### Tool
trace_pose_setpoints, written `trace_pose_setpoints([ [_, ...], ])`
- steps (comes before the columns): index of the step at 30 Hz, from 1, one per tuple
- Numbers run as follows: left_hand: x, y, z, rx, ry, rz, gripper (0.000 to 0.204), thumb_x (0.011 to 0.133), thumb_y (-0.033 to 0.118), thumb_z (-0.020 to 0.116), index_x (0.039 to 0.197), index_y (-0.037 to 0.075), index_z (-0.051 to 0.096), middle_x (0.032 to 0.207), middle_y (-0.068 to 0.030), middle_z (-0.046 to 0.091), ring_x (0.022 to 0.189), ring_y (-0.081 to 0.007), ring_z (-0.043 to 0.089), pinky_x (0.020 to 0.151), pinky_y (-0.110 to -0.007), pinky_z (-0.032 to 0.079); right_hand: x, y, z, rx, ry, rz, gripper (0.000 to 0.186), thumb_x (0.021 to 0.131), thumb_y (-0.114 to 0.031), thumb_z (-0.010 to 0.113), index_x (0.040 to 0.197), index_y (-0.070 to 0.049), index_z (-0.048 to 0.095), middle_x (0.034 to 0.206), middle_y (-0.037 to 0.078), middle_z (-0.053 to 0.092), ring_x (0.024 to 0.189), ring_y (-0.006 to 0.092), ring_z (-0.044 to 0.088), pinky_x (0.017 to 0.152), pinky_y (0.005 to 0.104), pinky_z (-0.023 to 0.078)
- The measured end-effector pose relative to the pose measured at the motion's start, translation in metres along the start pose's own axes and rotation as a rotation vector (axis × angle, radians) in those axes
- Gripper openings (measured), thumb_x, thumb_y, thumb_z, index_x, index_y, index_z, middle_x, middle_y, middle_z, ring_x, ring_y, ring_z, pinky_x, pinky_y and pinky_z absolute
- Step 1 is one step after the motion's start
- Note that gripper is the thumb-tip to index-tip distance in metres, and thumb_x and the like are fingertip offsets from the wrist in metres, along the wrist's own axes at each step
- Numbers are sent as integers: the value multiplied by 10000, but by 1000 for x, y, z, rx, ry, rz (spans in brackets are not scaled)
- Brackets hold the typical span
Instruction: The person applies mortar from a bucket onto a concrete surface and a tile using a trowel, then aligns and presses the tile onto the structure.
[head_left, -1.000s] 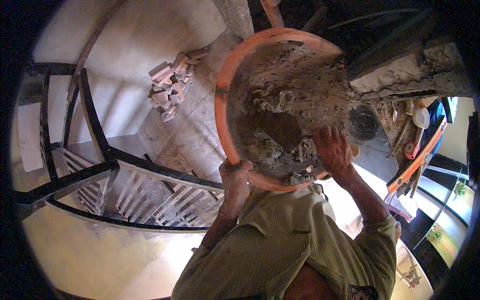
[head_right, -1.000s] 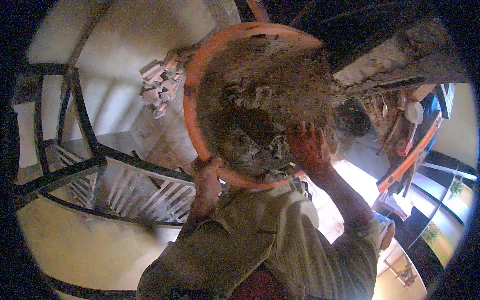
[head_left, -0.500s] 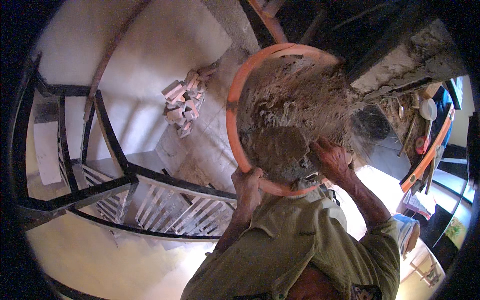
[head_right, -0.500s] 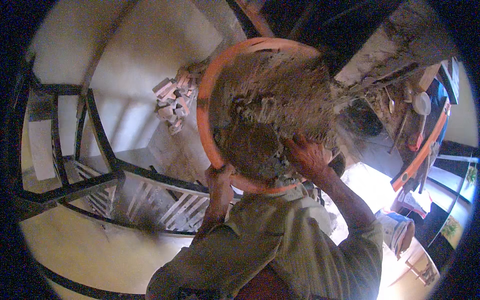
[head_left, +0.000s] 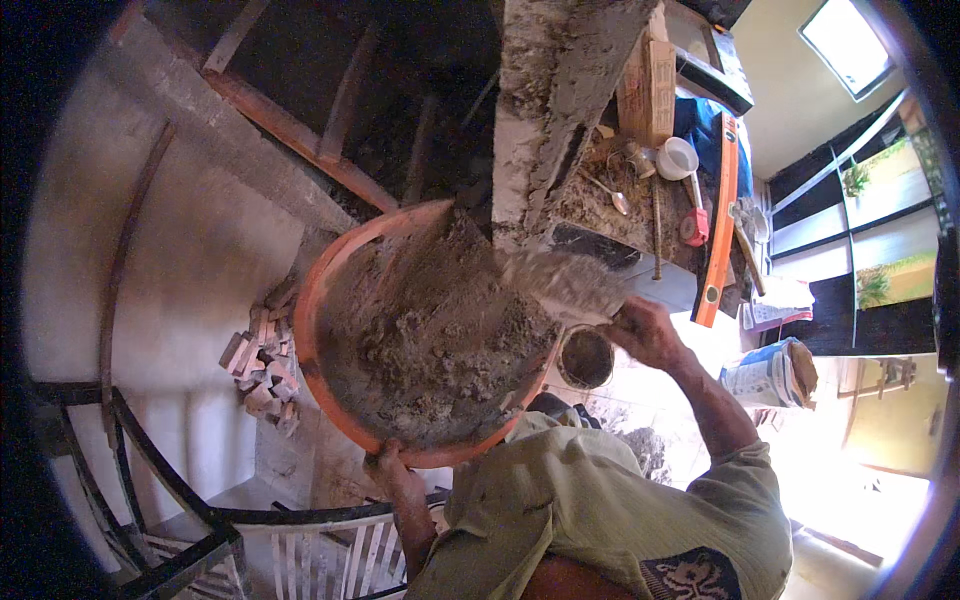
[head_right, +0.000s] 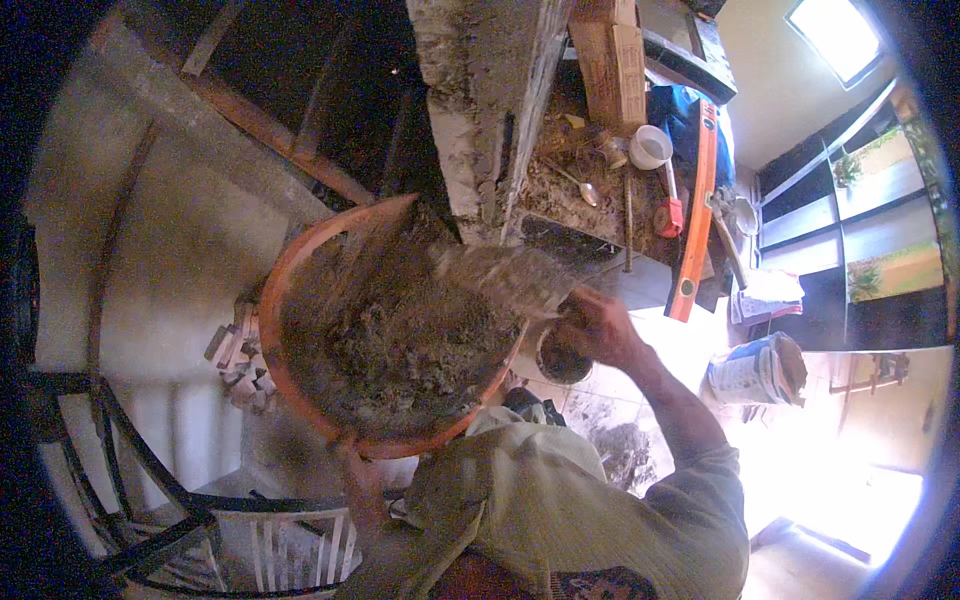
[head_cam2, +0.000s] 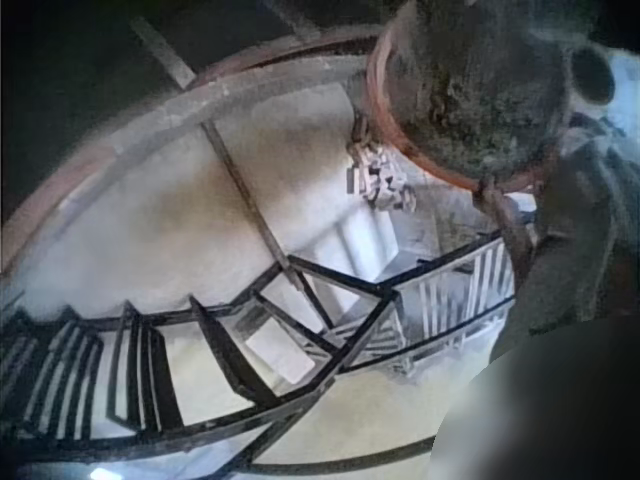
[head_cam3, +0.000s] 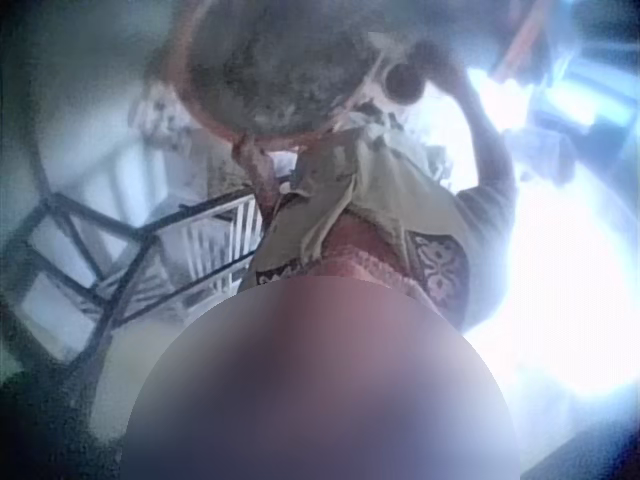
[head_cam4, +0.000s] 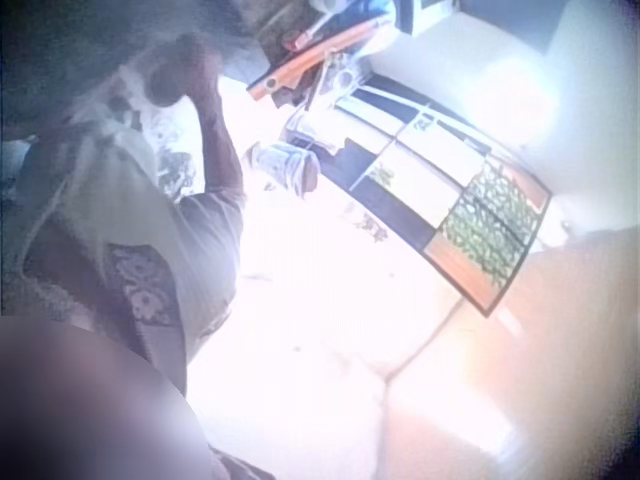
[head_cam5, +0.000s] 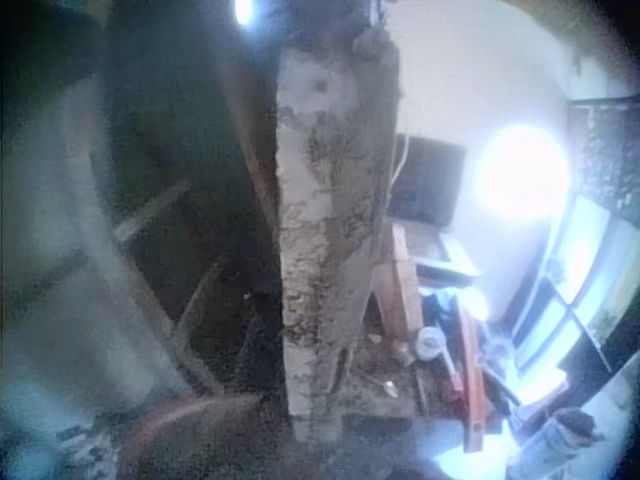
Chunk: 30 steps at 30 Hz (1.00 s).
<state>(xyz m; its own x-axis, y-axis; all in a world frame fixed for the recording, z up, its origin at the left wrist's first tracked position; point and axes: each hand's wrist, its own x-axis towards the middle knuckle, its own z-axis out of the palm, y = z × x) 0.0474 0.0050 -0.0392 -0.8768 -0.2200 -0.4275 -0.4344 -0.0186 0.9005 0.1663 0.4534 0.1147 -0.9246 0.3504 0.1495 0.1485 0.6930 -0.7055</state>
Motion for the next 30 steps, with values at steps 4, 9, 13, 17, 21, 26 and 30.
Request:
trace_pose_setpoints([
  [4, -6, 10, 10, 59, -98, 62, 400, 697, -3, 578, 1088, -64, 518, 999, -116, 560, 812, -243, 596, 704, -366, 512, 8, 23, -40, -133, -51, 172, 229, 783, -181, 699, 850, -8, 565, 682, 138, 538, 591, 290, 519, 553, 374, 428],
  [9, 3, -18, -4, 63, -54, 105, 361, 697, 9, 576, 1050, -55, 540, 932, -100, 558, 781, -222, 575, 707, -356, 491, 26, 51, -66, -130, -113, 222, 260, 803, -196, 691, 796, 28, 559, 610, 40, 475, 559, 159, 447, 534, 338, 387],
  [13, -17, 14, 22, -130, 14, -126, 246, 717, 44, 582, 937, -46, 518, 823, -55, 485, 675, -188, 505, 640, -343, 445, 41, 62, -82, -155, -214, 306, 300, 825, -283, 641, 778, 8, 588, 606, 34, 511, 553, 127, 488, 509, 305, 388],
  [17, -20, 15, 28, -144, 126, -158, 205, 730, 72, 584, 874, -45, 498, 783, -39, 461, 632, -168, 470, 596, -321, 411, 50, 32, -96, 145, -244, 561, 307, 822, -301, 637, 762, -4, 593, 603, 27, 516, 547, 108, 502, 492, 279, 392],
  [21, -26, 22, 27, -83, 107, -170, 216, 733, 83, 588, 876, -49, 493, 777, -37, 450, 652, -168, 472, 596, -329, 407, 43, 13, -102, 65, -233, 634, 301, 821, -292, 635, 752, -4, 582, 590, 33, 505, 543, 119, 513, 490, 287, 404],
  [26, -28, 15, 28, 81, 101, 102, 196, 720, 70, 582, 852, -26, 475, 750, -18, 408, 649, -155, 459, 587, -324, 395, 20, 15, -88, -335, -290, 489, 276, 844, -268, 621, 878, -1, 560, 695, 144, 567, 658, 327, 584, 582, 397, 456],
  [30, -12, 6, 17, -20, 89, -93, 217, 697, 50, 586, 870, -31, 483, 768, -28, 428, 643, -169, 466, 590, -334, 401, 18, 17, -70, -374, -159, 153, 240, 815, -218, 627, 926, -19, 550, 833, 189, 576, 760, 386, 580, 631, 455, 447],
])
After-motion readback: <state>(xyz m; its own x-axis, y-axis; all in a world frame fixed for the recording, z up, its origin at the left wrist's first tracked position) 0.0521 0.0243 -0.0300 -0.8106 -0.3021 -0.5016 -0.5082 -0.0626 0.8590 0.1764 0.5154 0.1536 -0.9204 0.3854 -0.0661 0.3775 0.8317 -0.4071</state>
